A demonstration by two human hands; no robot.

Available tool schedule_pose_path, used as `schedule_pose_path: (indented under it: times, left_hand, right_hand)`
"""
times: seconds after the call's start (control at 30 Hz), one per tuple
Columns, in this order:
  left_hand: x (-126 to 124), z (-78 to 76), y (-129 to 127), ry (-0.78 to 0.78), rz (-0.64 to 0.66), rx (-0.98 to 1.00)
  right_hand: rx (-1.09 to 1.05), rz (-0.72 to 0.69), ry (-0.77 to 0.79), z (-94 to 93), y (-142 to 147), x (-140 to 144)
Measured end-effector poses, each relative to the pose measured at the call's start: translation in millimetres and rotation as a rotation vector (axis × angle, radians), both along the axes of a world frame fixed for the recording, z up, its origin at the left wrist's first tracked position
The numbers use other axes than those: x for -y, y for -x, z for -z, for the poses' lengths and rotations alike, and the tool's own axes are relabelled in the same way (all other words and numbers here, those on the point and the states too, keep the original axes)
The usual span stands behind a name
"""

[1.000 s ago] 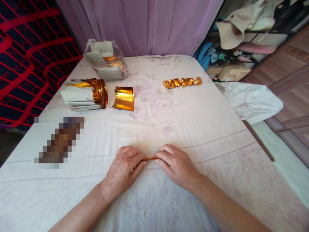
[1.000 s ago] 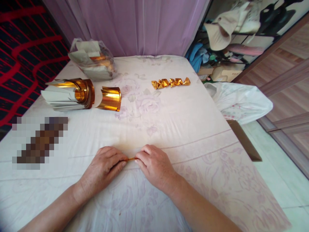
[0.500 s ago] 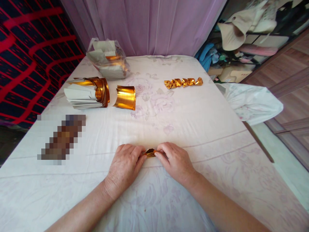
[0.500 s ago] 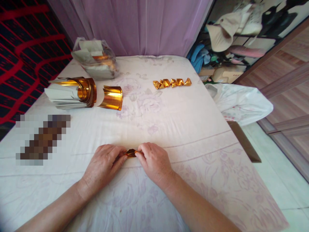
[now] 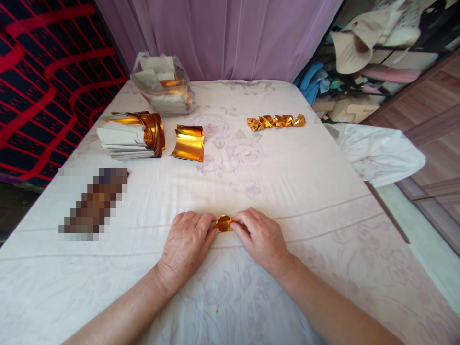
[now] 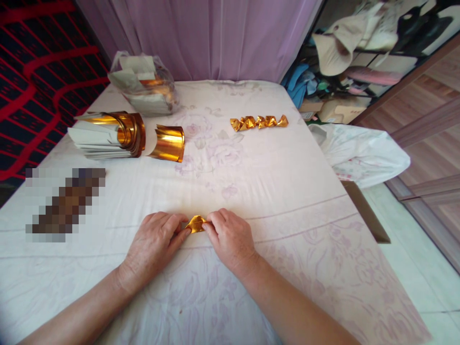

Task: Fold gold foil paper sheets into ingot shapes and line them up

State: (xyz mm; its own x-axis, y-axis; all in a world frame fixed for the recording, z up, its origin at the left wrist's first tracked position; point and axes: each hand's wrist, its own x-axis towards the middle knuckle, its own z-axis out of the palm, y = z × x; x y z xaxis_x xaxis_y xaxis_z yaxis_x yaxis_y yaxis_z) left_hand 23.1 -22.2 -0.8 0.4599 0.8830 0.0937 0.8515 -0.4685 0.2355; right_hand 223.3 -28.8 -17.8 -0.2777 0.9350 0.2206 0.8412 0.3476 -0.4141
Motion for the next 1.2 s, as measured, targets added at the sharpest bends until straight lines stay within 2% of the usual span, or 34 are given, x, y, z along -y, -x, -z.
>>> schedule_pose_path:
  times: [0.37,0.63,1.0,1.2]
  left_hand:
    - [-1,3.3,4,-0.030,0.057,0.118]
    - [-2,3.9,4,-0.010,0.053,0.126]
    - [-3,2.8,7,0.047,0.048,0.142]
    - [-5,3.3,11,0.060,0.072,0.164]
  right_hand:
    - [0.056,-0.003,0.026,-3.7,0,-2]
    - [0.108,0.039,0.052,-6.3,9,-1]
    - [-0.029,-0.005,0.225,-16.3,-8,-6]
    - [-0.040,-0.004,0.216,-17.5,-12,-6]
